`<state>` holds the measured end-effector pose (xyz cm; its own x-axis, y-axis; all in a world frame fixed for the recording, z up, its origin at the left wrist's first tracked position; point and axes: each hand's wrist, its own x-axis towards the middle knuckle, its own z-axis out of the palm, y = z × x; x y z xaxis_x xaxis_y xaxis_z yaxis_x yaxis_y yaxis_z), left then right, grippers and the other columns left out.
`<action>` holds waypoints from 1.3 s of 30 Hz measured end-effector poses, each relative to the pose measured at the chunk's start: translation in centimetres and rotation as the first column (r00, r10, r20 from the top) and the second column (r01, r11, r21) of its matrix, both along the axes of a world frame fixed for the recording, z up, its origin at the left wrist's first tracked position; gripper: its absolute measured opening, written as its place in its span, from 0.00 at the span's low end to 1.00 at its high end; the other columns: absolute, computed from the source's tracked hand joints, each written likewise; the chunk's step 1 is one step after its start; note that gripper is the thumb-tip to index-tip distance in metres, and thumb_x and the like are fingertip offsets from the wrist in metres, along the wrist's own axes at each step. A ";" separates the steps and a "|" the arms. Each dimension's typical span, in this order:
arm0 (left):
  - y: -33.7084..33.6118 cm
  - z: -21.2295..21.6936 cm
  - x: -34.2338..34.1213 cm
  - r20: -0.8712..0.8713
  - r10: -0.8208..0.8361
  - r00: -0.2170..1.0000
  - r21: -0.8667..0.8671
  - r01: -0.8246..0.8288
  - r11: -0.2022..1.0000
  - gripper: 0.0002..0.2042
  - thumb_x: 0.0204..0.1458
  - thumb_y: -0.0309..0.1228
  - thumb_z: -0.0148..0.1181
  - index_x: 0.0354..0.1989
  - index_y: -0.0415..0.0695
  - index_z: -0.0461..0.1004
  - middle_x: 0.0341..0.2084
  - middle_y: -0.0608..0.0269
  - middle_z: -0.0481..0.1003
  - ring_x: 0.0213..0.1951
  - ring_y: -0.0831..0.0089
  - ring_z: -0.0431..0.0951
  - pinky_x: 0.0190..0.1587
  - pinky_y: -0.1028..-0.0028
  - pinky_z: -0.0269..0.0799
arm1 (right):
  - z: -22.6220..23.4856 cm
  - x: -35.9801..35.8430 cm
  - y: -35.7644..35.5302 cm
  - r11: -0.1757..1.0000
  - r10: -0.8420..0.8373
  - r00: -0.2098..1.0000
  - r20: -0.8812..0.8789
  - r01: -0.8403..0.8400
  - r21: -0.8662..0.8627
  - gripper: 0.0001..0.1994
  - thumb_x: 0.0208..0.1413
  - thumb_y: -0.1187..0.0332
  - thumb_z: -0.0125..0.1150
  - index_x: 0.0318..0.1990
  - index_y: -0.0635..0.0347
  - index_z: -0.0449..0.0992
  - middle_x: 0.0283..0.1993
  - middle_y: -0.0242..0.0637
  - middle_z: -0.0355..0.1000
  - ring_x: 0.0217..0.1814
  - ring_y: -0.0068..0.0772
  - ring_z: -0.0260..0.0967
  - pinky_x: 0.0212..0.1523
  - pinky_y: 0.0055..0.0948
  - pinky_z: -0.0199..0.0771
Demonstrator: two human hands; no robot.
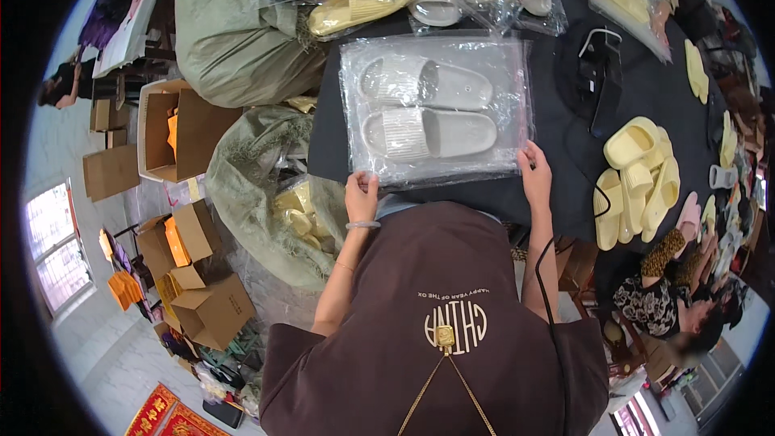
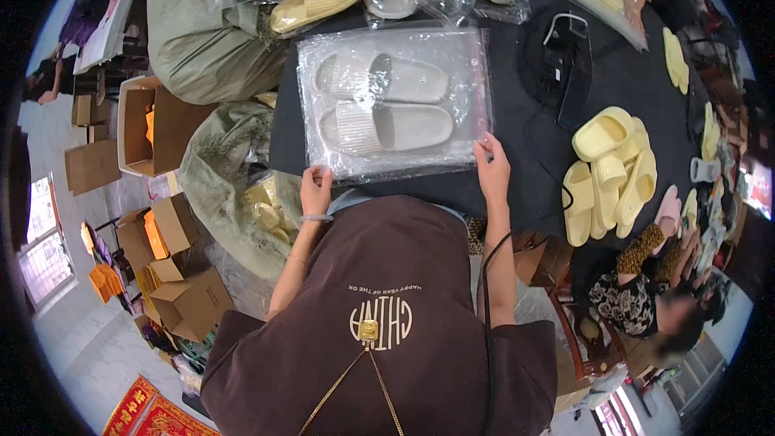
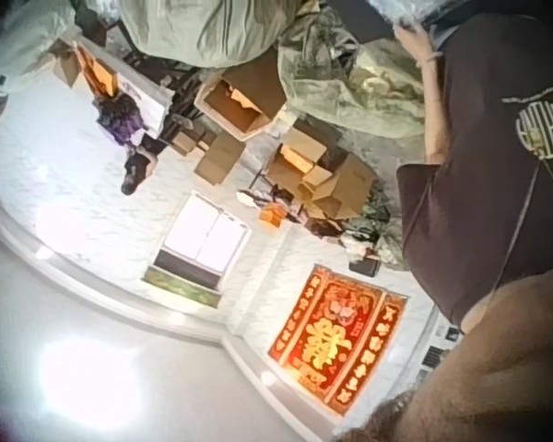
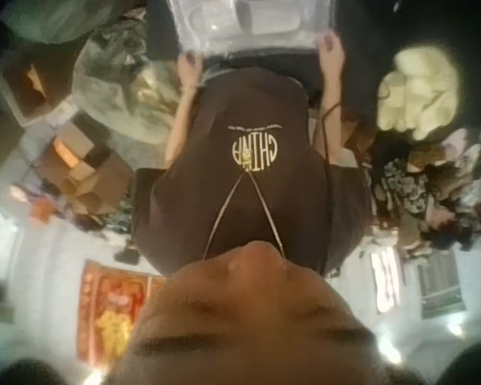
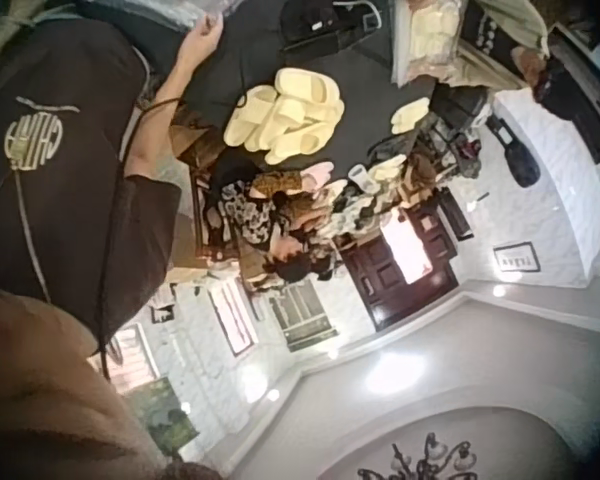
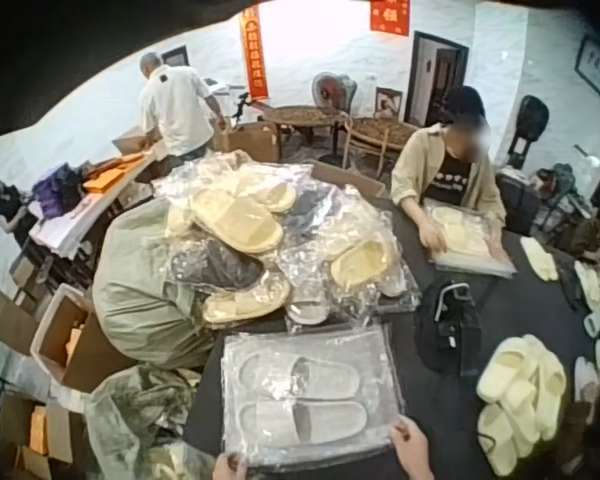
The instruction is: The person repeatedly picks up pairs of slippers from large green sacks and places them into clear plastic packaging bags on a table. The slippers are yellow, white, and black. The person handles the items one at a time, arranging them inside the bags. Other people are visible in the background working at the same table.
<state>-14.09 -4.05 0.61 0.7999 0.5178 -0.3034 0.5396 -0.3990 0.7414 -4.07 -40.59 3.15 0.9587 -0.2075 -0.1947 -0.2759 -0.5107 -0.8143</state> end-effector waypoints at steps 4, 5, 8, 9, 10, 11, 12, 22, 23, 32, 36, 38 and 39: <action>0.2 0.7 1.1 -0.080 -0.037 0.996 -0.052 0.033 0.998 0.17 0.51 0.38 0.60 0.42 0.37 0.72 0.28 0.55 0.76 0.32 0.67 0.78 0.37 0.71 0.72 | 2.8 0.8 1.3 0.995 0.070 0.995 0.072 -0.065 -0.071 0.14 0.53 0.68 0.59 0.46 0.63 0.73 0.38 0.43 0.74 0.43 0.38 0.72 0.45 0.32 0.68; 0.4 0.8 1.5 -0.099 -0.056 0.994 -0.084 0.048 0.995 0.17 0.51 0.39 0.60 0.41 0.37 0.72 0.27 0.55 0.76 0.31 0.67 0.78 0.37 0.70 0.72 | 2.9 1.1 1.4 0.994 0.085 0.990 0.115 -0.077 -0.073 0.12 0.53 0.68 0.59 0.44 0.63 0.74 0.38 0.43 0.74 0.42 0.39 0.72 0.45 0.32 0.68; 0.6 -0.1 1.9 -0.102 -0.087 0.991 -0.085 0.079 0.993 0.14 0.52 0.37 0.59 0.39 0.38 0.73 0.25 0.57 0.77 0.24 0.72 0.77 0.31 0.73 0.72 | 3.6 1.6 1.7 0.996 0.076 0.985 0.157 -0.069 -0.051 0.09 0.53 0.68 0.59 0.37 0.65 0.75 0.35 0.42 0.74 0.42 0.40 0.71 0.44 0.33 0.68; 0.3 1.5 2.5 -0.122 -0.066 0.990 -0.139 0.049 0.989 0.13 0.53 0.36 0.59 0.38 0.38 0.73 0.25 0.57 0.77 0.23 0.73 0.77 0.28 0.74 0.72 | 3.8 1.6 1.7 0.997 0.065 0.986 0.154 -0.060 -0.040 0.09 0.52 0.68 0.59 0.35 0.65 0.75 0.35 0.42 0.74 0.41 0.41 0.71 0.44 0.34 0.67; 0.0 2.3 2.8 -0.144 -0.044 0.989 -0.192 0.016 0.981 0.12 0.53 0.35 0.58 0.38 0.38 0.74 0.25 0.58 0.77 0.21 0.75 0.77 0.26 0.75 0.71 | 3.8 1.7 1.4 0.997 0.063 0.986 0.153 -0.055 -0.055 0.09 0.52 0.68 0.59 0.35 0.65 0.75 0.34 0.42 0.74 0.41 0.41 0.71 0.44 0.34 0.67; 0.2 2.0 2.7 -0.120 -0.001 0.993 -0.253 -0.029 0.967 0.12 0.53 0.35 0.58 0.37 0.37 0.74 0.25 0.58 0.77 0.20 0.76 0.76 0.24 0.76 0.70 | 3.9 1.8 1.0 0.996 0.064 0.986 0.151 -0.053 -0.073 0.09 0.52 0.68 0.60 0.34 0.65 0.75 0.34 0.42 0.74 0.41 0.41 0.71 0.44 0.34 0.67; 0.7 1.6 2.5 -0.099 0.045 0.994 -0.314 -0.074 0.947 0.12 0.54 0.35 0.58 0.36 0.37 0.74 0.25 0.59 0.77 0.19 0.76 0.76 0.23 0.77 0.69 | 3.9 1.8 0.7 0.994 0.066 0.986 0.150 -0.053 -0.091 0.09 0.52 0.68 0.60 0.34 0.65 0.75 0.34 0.42 0.74 0.41 0.41 0.71 0.44 0.34 0.67; 1.7 1.5 2.3 -0.156 0.020 0.988 -0.389 -0.080 0.918 0.15 0.56 0.37 0.53 0.36 0.33 0.74 0.24 0.57 0.78 0.21 0.74 0.78 0.26 0.77 0.72 | 3.0 1.1 0.2 0.995 0.103 0.990 0.093 -0.101 -0.025 0.09 0.55 0.78 0.47 0.37 0.64 0.75 0.41 0.40 0.75 0.46 0.33 0.72 0.48 0.28 0.67; 1.7 1.7 2.3 -0.146 0.030 0.989 -0.412 -0.089 0.907 0.15 0.56 0.36 0.54 0.35 0.33 0.74 0.24 0.57 0.78 0.21 0.75 0.78 0.26 0.77 0.72 | 2.5 1.5 -0.3 0.984 0.169 0.979 0.118 -0.174 0.032 0.10 0.54 0.81 0.44 0.35 0.65 0.74 0.43 0.39 0.75 0.45 0.31 0.72 0.48 0.26 0.67; 1.9 1.9 2.5 -0.179 0.013 0.984 -0.390 -0.083 0.917 0.11 0.51 0.32 0.60 0.34 0.34 0.74 0.21 0.59 0.77 0.21 0.75 0.78 0.25 0.77 0.73 | 3.2 6.8 1.0 0.762 0.515 0.797 -0.315 -0.259 0.593 0.13 0.55 0.67 0.58 0.45 0.63 0.71 0.44 0.40 0.74 0.26 0.22 0.71 0.28 0.21 0.73; 2.5 2.1 2.5 -0.160 -0.013 0.987 -0.420 -0.056 0.906 0.12 0.51 0.32 0.60 0.34 0.34 0.74 0.22 0.59 0.78 0.22 0.75 0.79 0.26 0.77 0.74 | 1.3 9.3 2.9 0.779 0.610 0.768 -0.197 -0.534 0.328 0.24 0.51 0.64 0.62 0.56 0.57 0.66 0.47 0.36 0.73 0.37 0.26 0.71 0.39 0.27 0.73; 2.6 1.6 2.5 -0.154 -0.033 0.988 -0.409 -0.033 0.912 0.11 0.51 0.32 0.60 0.34 0.34 0.74 0.22 0.59 0.78 0.22 0.75 0.79 0.26 0.78 0.74 | 0.2 10.1 3.9 0.755 0.656 0.754 -0.019 -0.656 0.022 0.29 0.49 0.63 0.64 0.59 0.54 0.64 0.51 0.35 0.71 0.47 0.31 0.69 0.48 0.33 0.68; 2.7 1.0 2.3 -0.140 -0.022 0.990 -0.434 -0.041 0.900 0.11 0.51 0.32 0.60 0.34 0.34 0.74 0.22 0.59 0.78 0.22 0.75 0.79 0.26 0.78 0.74 | 0.8 10.2 5.2 0.718 0.693 0.718 0.065 -0.679 -0.156 0.30 0.48 0.62 0.65 0.60 0.53 0.63 0.53 0.35 0.69 0.52 0.34 0.66 0.53 0.36 0.65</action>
<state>-11.74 -1.36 1.63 0.7291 0.3160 -0.6071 0.6515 -0.0484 0.7571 6.15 -35.41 3.96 0.8591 0.5024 -0.0971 0.2747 -0.6128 -0.7410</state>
